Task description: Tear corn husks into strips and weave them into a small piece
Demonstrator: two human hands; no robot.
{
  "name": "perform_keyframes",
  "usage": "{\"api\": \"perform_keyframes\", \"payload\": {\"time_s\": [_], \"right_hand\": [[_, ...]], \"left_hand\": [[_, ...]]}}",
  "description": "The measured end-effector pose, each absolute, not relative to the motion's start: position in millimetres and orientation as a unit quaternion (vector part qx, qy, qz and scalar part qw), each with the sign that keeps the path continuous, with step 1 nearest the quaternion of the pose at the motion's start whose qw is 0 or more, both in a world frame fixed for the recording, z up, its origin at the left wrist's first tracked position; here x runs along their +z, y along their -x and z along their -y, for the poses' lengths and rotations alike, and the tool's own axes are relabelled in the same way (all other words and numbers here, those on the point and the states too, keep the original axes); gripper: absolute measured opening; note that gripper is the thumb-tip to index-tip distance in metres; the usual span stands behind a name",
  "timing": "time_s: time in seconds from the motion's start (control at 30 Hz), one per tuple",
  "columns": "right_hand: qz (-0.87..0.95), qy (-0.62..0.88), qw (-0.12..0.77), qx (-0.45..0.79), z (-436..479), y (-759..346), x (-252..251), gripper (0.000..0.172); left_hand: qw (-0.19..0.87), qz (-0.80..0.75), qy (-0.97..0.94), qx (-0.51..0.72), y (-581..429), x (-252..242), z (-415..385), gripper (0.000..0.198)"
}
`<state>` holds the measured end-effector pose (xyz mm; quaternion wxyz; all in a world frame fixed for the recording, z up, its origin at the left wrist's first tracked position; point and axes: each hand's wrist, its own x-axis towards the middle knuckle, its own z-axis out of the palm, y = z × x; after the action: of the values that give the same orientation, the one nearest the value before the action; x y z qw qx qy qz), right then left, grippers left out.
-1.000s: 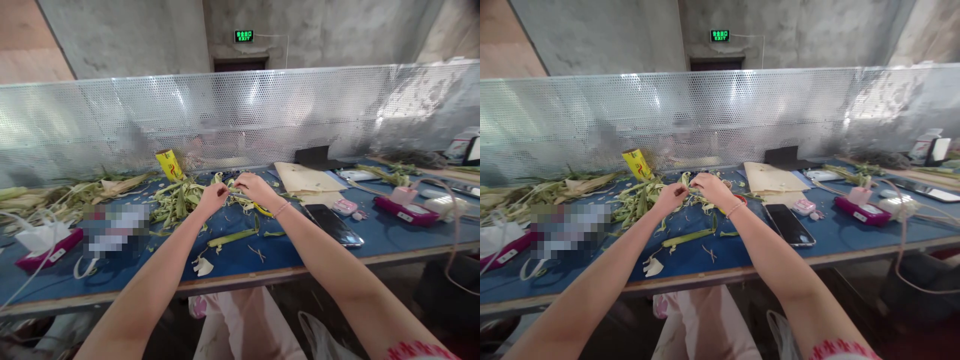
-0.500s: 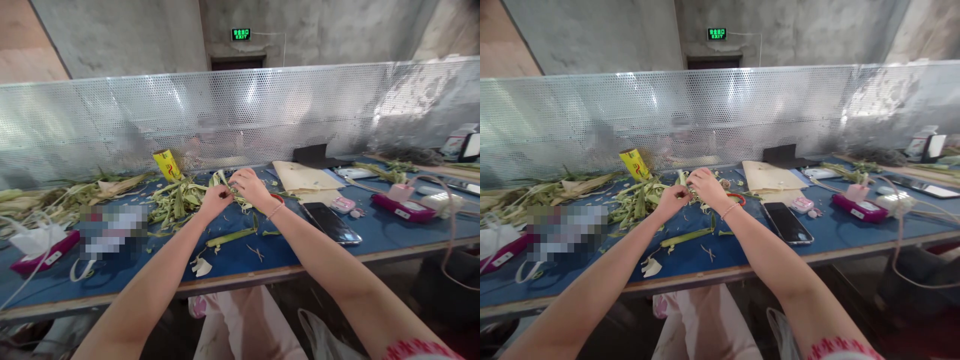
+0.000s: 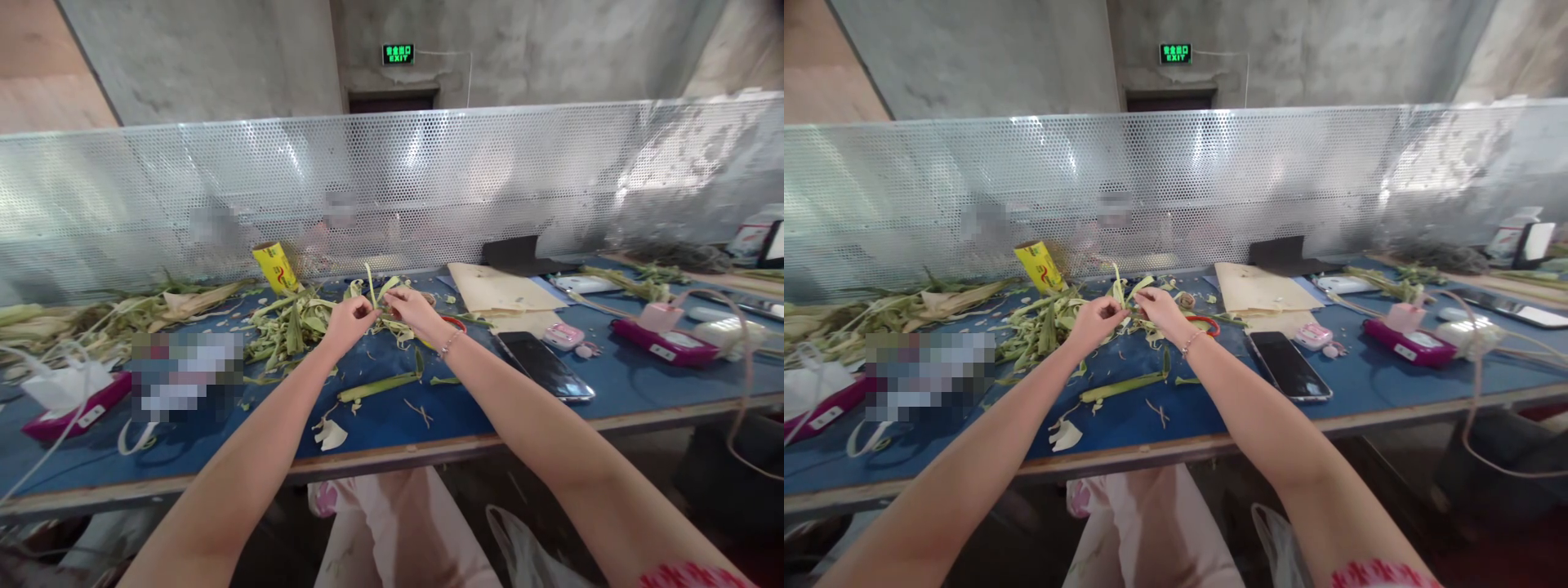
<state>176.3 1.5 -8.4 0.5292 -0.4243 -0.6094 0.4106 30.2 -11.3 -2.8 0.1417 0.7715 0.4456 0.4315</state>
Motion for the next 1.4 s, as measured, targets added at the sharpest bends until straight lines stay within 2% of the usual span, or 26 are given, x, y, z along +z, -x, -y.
{"api": "perform_keyframes", "payload": {"time_s": [0.17,0.37,0.47,0.6,0.67,0.83,1.0,1.07,1.17,1.27,1.4], "right_hand": [[0.576,0.351,0.605,0.423,4,-170,-6,0.016],[0.662,0.341,0.564,0.356,8,-172,-5,0.022],[0.695,0.341,0.557,0.301,7,-173,-5,0.015],[0.684,0.381,0.566,0.257,8,-171,-5,0.009],[0.654,0.392,0.576,0.296,11,-170,-3,0.013],[0.579,0.336,0.542,0.508,15,-169,0,0.028],[0.551,0.341,0.575,0.5,11,-171,-2,0.052],[0.581,0.331,0.556,0.493,9,-171,-3,0.046],[0.631,0.315,0.51,0.492,9,-172,-5,0.026],[0.639,0.312,0.527,0.465,8,-173,-5,0.029],[0.631,0.313,0.555,0.442,4,-173,-7,0.031]], "left_hand": [[0.207,-0.445,-0.756,0.434,-31,-1,12,0.023],[0.248,-0.406,-0.765,0.435,-32,-1,9,0.018],[0.249,-0.388,-0.778,0.427,-33,-4,9,0.014],[0.206,-0.385,-0.805,0.401,-35,-3,15,0.021],[0.173,-0.394,-0.815,0.388,-36,-1,18,0.024],[0.138,-0.399,-0.829,0.367,-36,2,20,0.02],[0.123,-0.417,-0.827,0.356,-35,0,17,0.021],[0.118,-0.43,-0.819,0.36,-35,0,15,0.02],[0.118,-0.443,-0.811,0.363,-34,-1,14,0.021],[0.137,-0.45,-0.801,0.37,-35,-1,15,0.022],[0.232,-0.427,-0.777,0.399,-36,-3,14,0.019]]}}
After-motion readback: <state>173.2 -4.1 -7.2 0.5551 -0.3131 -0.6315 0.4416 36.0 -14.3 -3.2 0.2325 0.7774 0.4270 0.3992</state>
